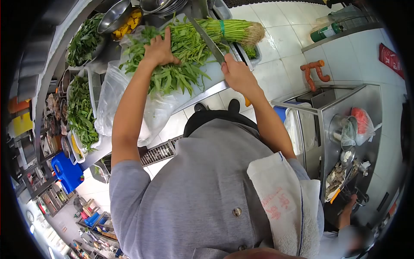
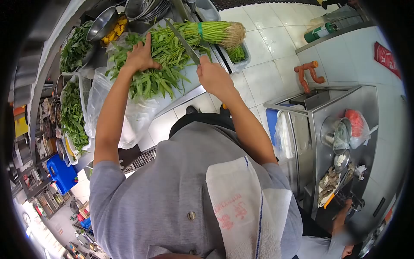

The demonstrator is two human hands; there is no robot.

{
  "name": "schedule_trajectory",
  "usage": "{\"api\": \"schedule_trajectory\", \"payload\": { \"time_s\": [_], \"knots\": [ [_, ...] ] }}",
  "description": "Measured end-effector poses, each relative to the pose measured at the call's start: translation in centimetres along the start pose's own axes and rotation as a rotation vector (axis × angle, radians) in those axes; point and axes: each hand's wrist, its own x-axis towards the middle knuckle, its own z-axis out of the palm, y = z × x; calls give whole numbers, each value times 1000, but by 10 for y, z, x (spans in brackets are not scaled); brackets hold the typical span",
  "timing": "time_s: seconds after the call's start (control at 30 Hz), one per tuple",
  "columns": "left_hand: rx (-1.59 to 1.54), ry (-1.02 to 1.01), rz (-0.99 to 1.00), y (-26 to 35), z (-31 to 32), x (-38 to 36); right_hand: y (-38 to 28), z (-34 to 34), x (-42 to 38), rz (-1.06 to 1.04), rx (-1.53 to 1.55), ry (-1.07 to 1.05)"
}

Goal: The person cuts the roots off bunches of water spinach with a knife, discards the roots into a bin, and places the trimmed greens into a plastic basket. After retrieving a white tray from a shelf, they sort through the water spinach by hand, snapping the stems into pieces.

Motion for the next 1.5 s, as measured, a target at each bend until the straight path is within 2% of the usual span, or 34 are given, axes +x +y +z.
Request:
{"api": "schedule_trajectory", "payload": {
  "time_s": [0.07, 0.13, 0.3, 0.37, 0.47, 0.53, 0.57, 0.63, 0.67, 0.73, 0.77, 0.83, 0.87, 0.93, 1.03, 1.17, 1.5],
  "knots": [
    [-38, 28, -5, -1, 1, 1, -11, -3, -3, 65, -14, -57],
    [-80, 54, -21, 1, -6, -7, -23, -4, -10, 53, -30, -22],
    [-234, -31, -41, 16, -15, -26, -40, 6, -24, -32, -82, -9],
    [-242, -45, -76, 12, -10, -28, -42, 14, -22, -6, -104, -70],
    [-242, 65, 7, -14, 4, -25, -37, 25, -19, 15, -231, -94],
    [-610, 221, 282, -54, 10, -20, -40, 20, -17, 51, -229, -173],
    [-611, 220, 278, -71, 7, -22, -41, 20, -17, 50, -229, -178],
    [-1106, 1, 150, -89, -30, -37, -42, 21, -15, 80, -256, -200],
    [-1109, 2, 148, -91, -34, -35, -40, 23, -14, 78, -259, -203],
    [-735, 298, 197, -94, -37, -28, -37, 28, -14, 28, -250, -134],
    [-741, 300, 190, -87, -31, -22, -38, 30, -14, 22, -254, -140],
    [-459, 456, 218, -54, -10, -9, -40, 32, -14, 32, -259, -130],
    [-466, 458, 214, -32, -7, -11, -43, 31, -14, 29, -265, -134],
    [-219, 207, -20, 8, -2, -26, -50, 27, -14, 76, -317, -176],
    [-200, 125, -47, 21, 24, -25, -54, 24, -18, 62, -356, -163],
    [-238, 163, -58, 22, 37, -23, -56, 21, -30, 29, -362, -108],
    [-199, 304, -16, 24, 42, -26, -68, -6, -31, 127, -501, -247]
  ]
}}
